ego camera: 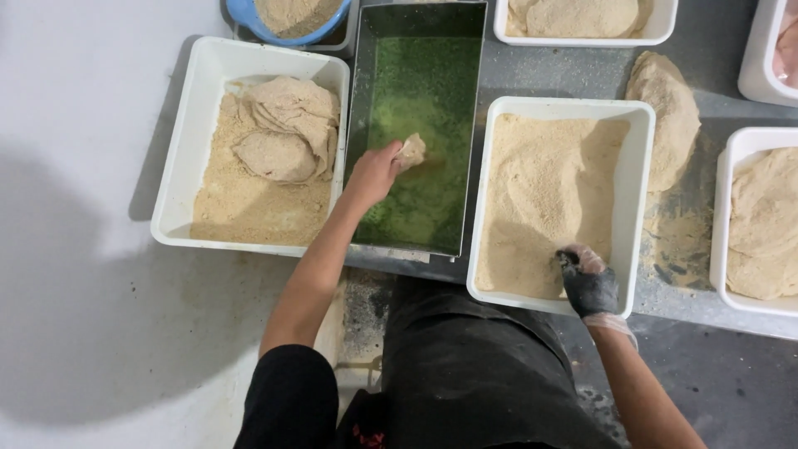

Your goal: Manually breading chicken pieces by dipping them in a liquid wash and then coating them with breading in a tray.

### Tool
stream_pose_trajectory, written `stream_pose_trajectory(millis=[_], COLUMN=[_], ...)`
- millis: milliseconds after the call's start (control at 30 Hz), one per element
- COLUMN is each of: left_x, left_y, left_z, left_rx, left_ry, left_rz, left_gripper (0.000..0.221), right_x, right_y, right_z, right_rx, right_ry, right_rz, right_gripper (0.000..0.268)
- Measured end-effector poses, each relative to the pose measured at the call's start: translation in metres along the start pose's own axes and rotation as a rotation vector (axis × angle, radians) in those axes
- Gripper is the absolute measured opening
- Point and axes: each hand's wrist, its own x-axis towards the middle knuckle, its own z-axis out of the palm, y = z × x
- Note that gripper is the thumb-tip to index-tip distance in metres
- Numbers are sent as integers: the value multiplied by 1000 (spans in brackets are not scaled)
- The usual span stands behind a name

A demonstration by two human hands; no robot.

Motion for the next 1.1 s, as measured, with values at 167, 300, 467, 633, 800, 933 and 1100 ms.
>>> stream_pose_trajectory(millis=[167, 300, 467, 633, 800, 933, 1100], left_x=[-14, -17, -25, -28, -27, -30, -11], left_y=[37, 58, 95, 124, 130, 142, 162], left_z=[-36, -62, -92, -106, -97, -95, -98], left_rx=[57, 90, 169, 200, 224, 255, 304], left_ry=[125, 165, 214, 249, 190, 135, 128], left_rz=[109, 184, 118, 73, 5, 7, 49], left_gripper=[22, 14, 15, 12, 14, 16, 17], right_x=[27, 113, 144, 88, 153, 95, 54], right_y=[-74, -55, -77, -64, -38, -88, -40], right_z=[-22, 3, 6, 29, 14, 4, 64], right_rx=[-373, -785, -585, -562, -714, -654, -602], right_ry=[-53, -73, 43, -49, 118, -24, -135], right_rz=[-425, -832, -615, -923, -861, -536, -961], right_gripper=[77, 93, 71, 75, 55, 95, 81])
